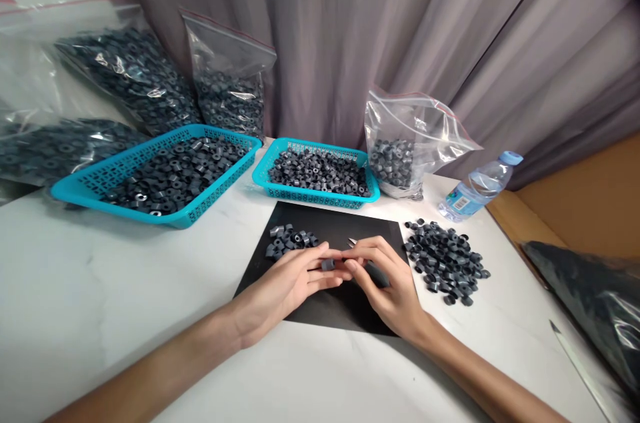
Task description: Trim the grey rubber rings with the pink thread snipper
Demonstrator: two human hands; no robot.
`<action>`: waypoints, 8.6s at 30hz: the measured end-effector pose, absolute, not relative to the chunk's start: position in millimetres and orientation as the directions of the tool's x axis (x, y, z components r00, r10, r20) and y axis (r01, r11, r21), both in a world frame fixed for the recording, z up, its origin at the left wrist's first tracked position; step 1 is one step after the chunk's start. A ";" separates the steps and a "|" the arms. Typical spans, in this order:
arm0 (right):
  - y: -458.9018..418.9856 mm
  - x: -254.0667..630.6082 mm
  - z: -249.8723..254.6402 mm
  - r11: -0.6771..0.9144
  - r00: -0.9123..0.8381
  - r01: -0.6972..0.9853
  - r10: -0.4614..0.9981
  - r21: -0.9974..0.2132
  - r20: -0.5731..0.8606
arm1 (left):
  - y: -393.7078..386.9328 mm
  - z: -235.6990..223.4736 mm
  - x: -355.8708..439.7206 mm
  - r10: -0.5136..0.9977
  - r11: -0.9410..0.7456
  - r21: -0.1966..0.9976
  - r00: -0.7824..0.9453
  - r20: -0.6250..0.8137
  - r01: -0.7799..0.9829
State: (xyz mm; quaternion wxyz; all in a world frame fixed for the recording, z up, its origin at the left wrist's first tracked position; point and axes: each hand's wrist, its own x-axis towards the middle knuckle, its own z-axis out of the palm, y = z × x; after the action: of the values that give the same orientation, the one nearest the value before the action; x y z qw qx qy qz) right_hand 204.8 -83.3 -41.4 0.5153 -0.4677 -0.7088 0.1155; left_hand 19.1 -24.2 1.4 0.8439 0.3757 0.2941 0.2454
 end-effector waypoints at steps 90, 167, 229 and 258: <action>-82.7 187.0 -48.3 0.543 -0.331 0.647 0.833 -0.535 0.444 | 27.2 -8.9 -15.4 0.801 -0.588 0.514 0.535 0.267 0.625; -82.5 196.3 -46.2 0.466 0.035 0.452 0.843 -0.760 0.537 | -14.8 -3.0 13.5 0.705 0.135 0.987 0.691 -0.159 0.089; -87.2 198.1 -43.2 0.529 -0.002 0.622 0.738 -0.577 0.674 | -23.3 -7.0 18.2 0.605 0.607 0.753 0.762 -0.232 -0.253; -89.8 196.7 -42.6 0.544 0.017 0.625 0.707 -0.559 0.707 | -25.4 -1.2 20.2 0.605 0.642 0.731 0.739 -0.296 -0.233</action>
State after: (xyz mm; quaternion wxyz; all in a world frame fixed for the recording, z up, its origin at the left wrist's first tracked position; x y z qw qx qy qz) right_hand 196.7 -89.8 -42.6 0.5313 -0.4758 -0.6999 0.0382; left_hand 20.2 -25.4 -1.2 0.8655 0.3473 0.2678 0.2420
